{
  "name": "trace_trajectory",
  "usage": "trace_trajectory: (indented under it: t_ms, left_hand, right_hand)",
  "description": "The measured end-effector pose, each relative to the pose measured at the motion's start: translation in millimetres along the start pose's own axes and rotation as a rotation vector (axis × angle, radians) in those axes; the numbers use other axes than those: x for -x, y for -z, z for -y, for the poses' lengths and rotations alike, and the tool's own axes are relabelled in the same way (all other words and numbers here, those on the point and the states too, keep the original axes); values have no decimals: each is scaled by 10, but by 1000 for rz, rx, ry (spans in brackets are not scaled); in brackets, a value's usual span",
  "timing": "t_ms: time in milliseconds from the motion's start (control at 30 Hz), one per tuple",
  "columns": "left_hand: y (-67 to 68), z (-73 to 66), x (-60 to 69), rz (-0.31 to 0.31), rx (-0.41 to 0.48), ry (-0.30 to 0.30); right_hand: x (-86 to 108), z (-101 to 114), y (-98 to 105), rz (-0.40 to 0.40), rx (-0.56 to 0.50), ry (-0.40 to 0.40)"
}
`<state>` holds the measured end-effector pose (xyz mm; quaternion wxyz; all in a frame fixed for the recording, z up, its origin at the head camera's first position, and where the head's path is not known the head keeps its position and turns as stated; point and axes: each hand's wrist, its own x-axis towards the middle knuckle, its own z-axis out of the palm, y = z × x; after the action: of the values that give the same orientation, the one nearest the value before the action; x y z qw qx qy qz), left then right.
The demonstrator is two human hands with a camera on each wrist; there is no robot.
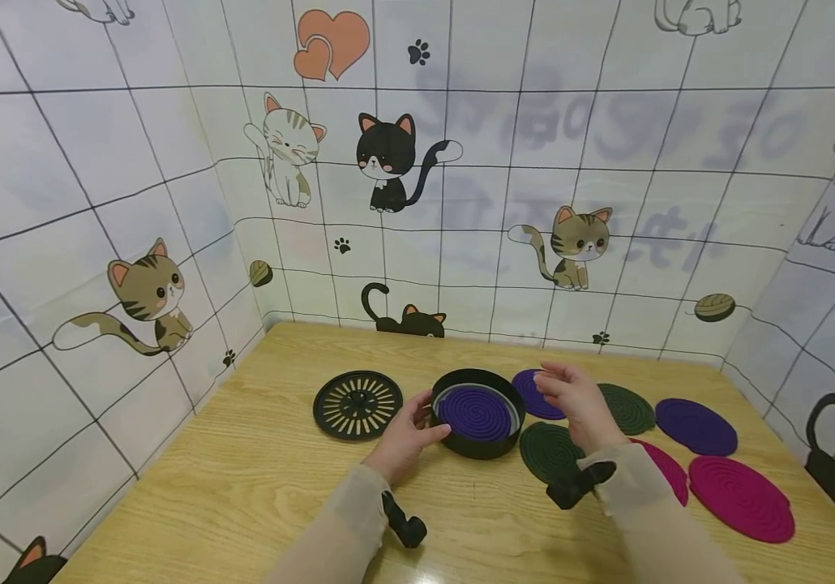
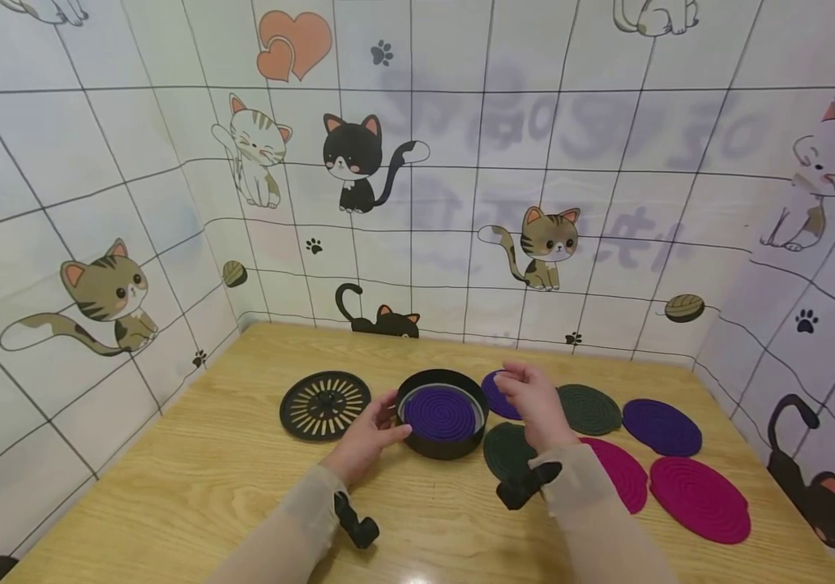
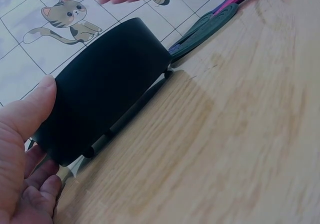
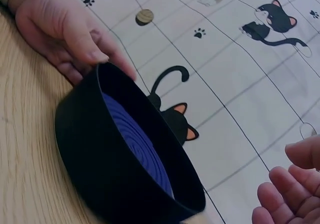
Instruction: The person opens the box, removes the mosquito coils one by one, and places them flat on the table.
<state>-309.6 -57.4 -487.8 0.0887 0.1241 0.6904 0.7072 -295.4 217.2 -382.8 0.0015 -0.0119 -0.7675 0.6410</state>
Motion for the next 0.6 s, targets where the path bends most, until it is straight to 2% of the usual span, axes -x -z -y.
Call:
trace_trajectory:
  t_ms: [167,333,433,600]
  left_hand:
    - [-1,1,23,-5,-19,-9]
    - [-7,1,28,-5,-19,-13]
    - [-4,11,20,-4,-15,-12]
    - [-5,18,5,-2,-12,-8]
  right_hand:
    - [-83,2,-220,16,-40,16]
    - [-153,-30,-398,-2,-48,-15]
    - [-188,-71,-480,-1,-45,-34]
    - [-221,-154,-561,9,-18,-20]
